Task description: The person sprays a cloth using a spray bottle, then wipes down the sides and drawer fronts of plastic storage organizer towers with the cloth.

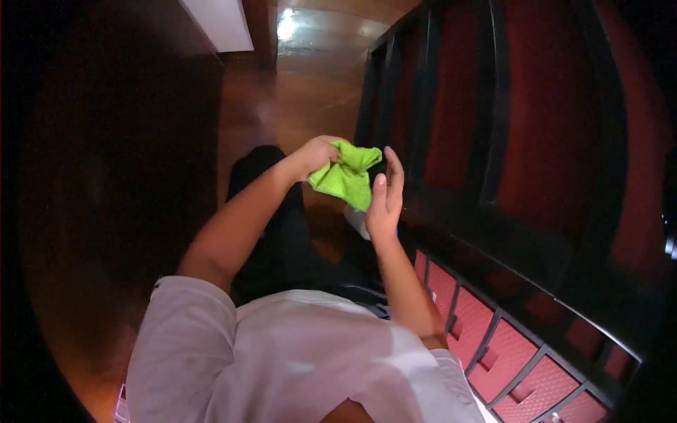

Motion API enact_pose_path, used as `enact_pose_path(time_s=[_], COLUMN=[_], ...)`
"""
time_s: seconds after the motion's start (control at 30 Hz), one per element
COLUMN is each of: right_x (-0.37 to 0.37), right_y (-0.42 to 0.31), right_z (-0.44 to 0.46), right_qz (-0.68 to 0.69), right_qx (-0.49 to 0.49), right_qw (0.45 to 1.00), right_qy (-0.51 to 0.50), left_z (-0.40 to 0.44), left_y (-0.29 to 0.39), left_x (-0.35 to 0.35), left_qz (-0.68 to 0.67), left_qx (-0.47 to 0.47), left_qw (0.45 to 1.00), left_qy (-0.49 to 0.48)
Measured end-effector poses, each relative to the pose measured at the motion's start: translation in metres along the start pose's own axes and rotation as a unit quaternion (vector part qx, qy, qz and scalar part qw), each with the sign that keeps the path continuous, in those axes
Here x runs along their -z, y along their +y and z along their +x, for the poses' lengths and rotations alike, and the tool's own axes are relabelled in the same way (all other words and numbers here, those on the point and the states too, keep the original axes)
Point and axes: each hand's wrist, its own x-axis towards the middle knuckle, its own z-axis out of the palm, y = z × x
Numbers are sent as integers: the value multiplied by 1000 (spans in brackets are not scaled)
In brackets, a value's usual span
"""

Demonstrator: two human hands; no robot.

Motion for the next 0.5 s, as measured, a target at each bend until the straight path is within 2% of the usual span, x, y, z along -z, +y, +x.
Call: enact_pose_path(time_s=[0.07, 0.13, 0.17, 0.2, 0.27, 0.3, 0.33, 0.4, 0.43, 0.5], right_x=[-1, -10, -13, -11, -4, -7, -9, -7, -8, -11], right_y=[-7, 2, 6, 1, -19, -20, -30, -31, -30, -34], right_z=[-3, 0, 3, 9, 19, 22, 24, 23, 23, 20], right_qz=[89, 228, 295, 377, 530, 470, 411, 312, 301, 288], right_qx=[-87, -193, -247, -286, -358, -312, -300, -256, -244, -223], right_qw=[992, 954, 923, 881, 766, 825, 861, 915, 922, 931], right_qy=[-10, 6, 12, -13, -58, -43, 10, 18, 26, 41], left_z=[-10, -16, -16, -16, -26, -27, -29, -43, -43, -48], left_y=[12, 23, 24, 28, 39, 44, 53, 67, 63, 57], left_x=[-5, -6, 1, 2, -2, -3, -4, -10, -7, -15], left_qz=[-95, -177, -186, -183, -175, -133, -78, 30, 31, 121], left_qx=[-22, -26, -27, -2, 56, 23, 0, -53, -77, -159], left_qw=[994, 979, 973, 975, 976, 986, 995, 998, 996, 974], left_qy=[-51, -96, -136, -130, -115, -94, -60, 12, 28, 111])
